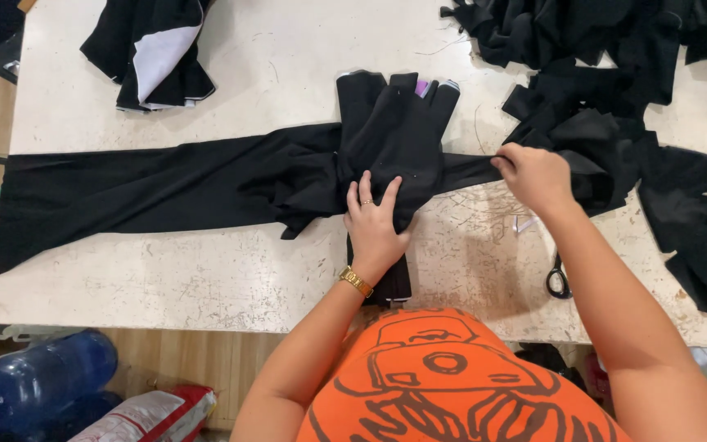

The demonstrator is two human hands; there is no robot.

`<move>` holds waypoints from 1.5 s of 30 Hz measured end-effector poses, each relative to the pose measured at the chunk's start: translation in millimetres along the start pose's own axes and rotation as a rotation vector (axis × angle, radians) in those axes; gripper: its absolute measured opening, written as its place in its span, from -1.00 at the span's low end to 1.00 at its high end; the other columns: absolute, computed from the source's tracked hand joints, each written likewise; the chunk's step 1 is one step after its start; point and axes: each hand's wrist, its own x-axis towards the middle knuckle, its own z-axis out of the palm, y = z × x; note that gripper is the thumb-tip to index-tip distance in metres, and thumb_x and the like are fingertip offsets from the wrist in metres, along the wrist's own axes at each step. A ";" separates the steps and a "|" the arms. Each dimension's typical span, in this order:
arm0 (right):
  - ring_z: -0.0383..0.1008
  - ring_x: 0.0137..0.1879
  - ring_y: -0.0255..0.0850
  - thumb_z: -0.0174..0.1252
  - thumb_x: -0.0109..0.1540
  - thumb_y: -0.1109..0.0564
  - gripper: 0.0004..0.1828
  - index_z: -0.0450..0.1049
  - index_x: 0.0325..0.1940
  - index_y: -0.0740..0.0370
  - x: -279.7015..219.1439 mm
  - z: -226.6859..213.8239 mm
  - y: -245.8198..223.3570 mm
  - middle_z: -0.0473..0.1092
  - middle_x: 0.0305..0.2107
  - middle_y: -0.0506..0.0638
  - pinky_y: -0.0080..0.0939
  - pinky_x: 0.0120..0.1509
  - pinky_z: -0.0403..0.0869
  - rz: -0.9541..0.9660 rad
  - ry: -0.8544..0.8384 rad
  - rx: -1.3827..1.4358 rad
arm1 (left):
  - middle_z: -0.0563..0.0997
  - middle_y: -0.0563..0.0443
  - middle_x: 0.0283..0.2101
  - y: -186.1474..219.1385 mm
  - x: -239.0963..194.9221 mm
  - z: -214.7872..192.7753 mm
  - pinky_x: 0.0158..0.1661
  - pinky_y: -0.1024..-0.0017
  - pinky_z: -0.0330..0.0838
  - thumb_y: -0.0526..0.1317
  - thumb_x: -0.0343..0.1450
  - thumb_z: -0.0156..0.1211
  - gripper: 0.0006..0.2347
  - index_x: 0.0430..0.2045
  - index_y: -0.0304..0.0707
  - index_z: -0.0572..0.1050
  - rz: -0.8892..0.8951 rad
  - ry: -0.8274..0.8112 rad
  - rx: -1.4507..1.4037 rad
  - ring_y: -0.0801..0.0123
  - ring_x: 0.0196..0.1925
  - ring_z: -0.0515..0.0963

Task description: Folding and stacking black fabric pieces on a work table in a sewing factory

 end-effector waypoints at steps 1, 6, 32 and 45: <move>0.51 -0.27 -0.07 0.03 0.25 -0.11 -0.85 0.42 -0.14 -0.17 3.5 -3.0 4.1 0.47 -0.44 -0.06 -0.10 -0.20 0.46 -0.005 0.000 0.003 | 0.03 -0.25 0.27 0.4 -0.1 -1.9 -0.09 -0.17 0.27 -0.24 0.03 0.33 -0.30 0.13 0.08 0.24 -0.005 0.002 0.002 -0.23 0.29 0.03; 0.51 -0.18 -0.08 -0.03 0.27 -0.22 -0.79 0.43 -0.08 -0.30 20.6 -17.6 23.8 0.48 -0.33 -0.11 -0.10 -0.18 0.46 0.072 -0.077 -0.049 | -0.01 -0.22 0.27 -6.4 -0.2 8.0 -0.08 -0.19 0.24 -0.28 -0.01 0.30 -0.23 0.16 0.13 0.18 -0.029 -0.009 0.009 -0.21 0.30 -0.03; 0.31 -0.35 -0.18 0.07 0.27 0.10 -0.80 0.50 -0.14 0.25 -2.4 -97.5 6.6 0.39 -0.40 0.01 -0.20 -0.29 0.26 0.278 -0.097 0.539 | 0.33 0.20 -0.50 -126.8 75.8 -174.0 -0.45 0.59 0.18 -0.18 0.36 0.11 -0.86 -0.55 -0.14 0.33 -0.350 -0.193 -0.516 0.60 -0.47 0.26; 0.41 -0.42 -0.20 -0.05 0.22 0.13 -0.87 0.33 -0.41 -0.10 32.5 -14.8 -153.1 0.21 -0.60 -0.18 -0.19 -0.42 0.37 -0.758 0.521 -0.030 | 0.62 0.06 -0.41 48.5 122.9 -87.3 -0.12 0.28 0.44 -0.25 0.17 0.18 -0.75 -0.30 0.00 0.50 0.395 -0.276 -0.331 0.19 -0.17 0.59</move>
